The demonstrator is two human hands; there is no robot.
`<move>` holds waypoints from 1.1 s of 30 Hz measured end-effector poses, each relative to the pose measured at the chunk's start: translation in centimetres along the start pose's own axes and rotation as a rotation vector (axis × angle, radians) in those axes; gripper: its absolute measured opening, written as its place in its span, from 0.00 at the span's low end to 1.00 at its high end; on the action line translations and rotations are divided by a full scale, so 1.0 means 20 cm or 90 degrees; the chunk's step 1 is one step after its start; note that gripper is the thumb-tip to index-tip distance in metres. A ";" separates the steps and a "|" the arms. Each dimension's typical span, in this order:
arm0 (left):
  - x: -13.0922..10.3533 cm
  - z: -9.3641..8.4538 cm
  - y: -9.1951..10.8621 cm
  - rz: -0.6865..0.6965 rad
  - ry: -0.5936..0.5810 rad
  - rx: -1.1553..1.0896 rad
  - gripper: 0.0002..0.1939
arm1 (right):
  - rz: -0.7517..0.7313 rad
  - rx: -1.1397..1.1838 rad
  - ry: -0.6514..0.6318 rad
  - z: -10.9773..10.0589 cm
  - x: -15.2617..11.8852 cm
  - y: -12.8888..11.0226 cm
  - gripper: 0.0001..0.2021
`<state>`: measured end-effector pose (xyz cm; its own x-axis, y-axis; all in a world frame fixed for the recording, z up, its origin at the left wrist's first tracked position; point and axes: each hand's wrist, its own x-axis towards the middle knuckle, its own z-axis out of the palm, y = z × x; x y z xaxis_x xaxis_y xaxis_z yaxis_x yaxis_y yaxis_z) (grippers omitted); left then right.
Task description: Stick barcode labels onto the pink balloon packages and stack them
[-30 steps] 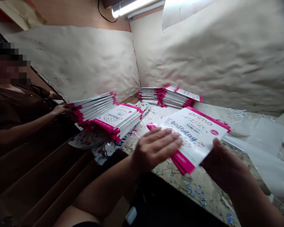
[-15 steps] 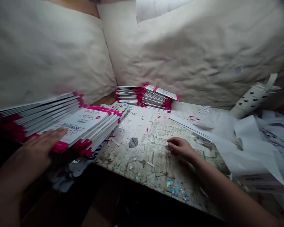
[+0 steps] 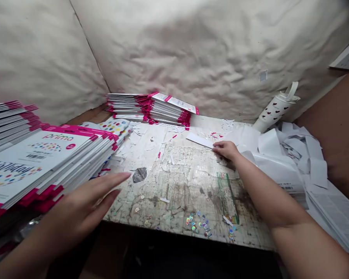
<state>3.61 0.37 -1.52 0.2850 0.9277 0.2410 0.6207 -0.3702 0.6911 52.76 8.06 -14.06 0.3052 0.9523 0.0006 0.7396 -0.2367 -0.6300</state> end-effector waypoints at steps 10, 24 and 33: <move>0.38 0.00 -0.23 -0.181 0.183 -0.363 0.33 | -0.067 0.023 -0.023 -0.03 0.03 0.02 0.13; 0.20 0.50 0.01 -0.076 -0.107 -0.168 0.19 | -0.029 -0.073 0.113 0.01 -0.04 -0.04 0.06; 0.22 0.63 0.08 0.025 -0.151 -0.149 0.14 | -0.036 -0.012 0.101 -0.09 -0.03 -0.05 0.14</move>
<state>15.17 3.29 -7.97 0.4849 0.8658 0.1238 0.4295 -0.3591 0.8286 52.95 7.36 -11.94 0.3534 0.9218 0.1593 0.7692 -0.1895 -0.6103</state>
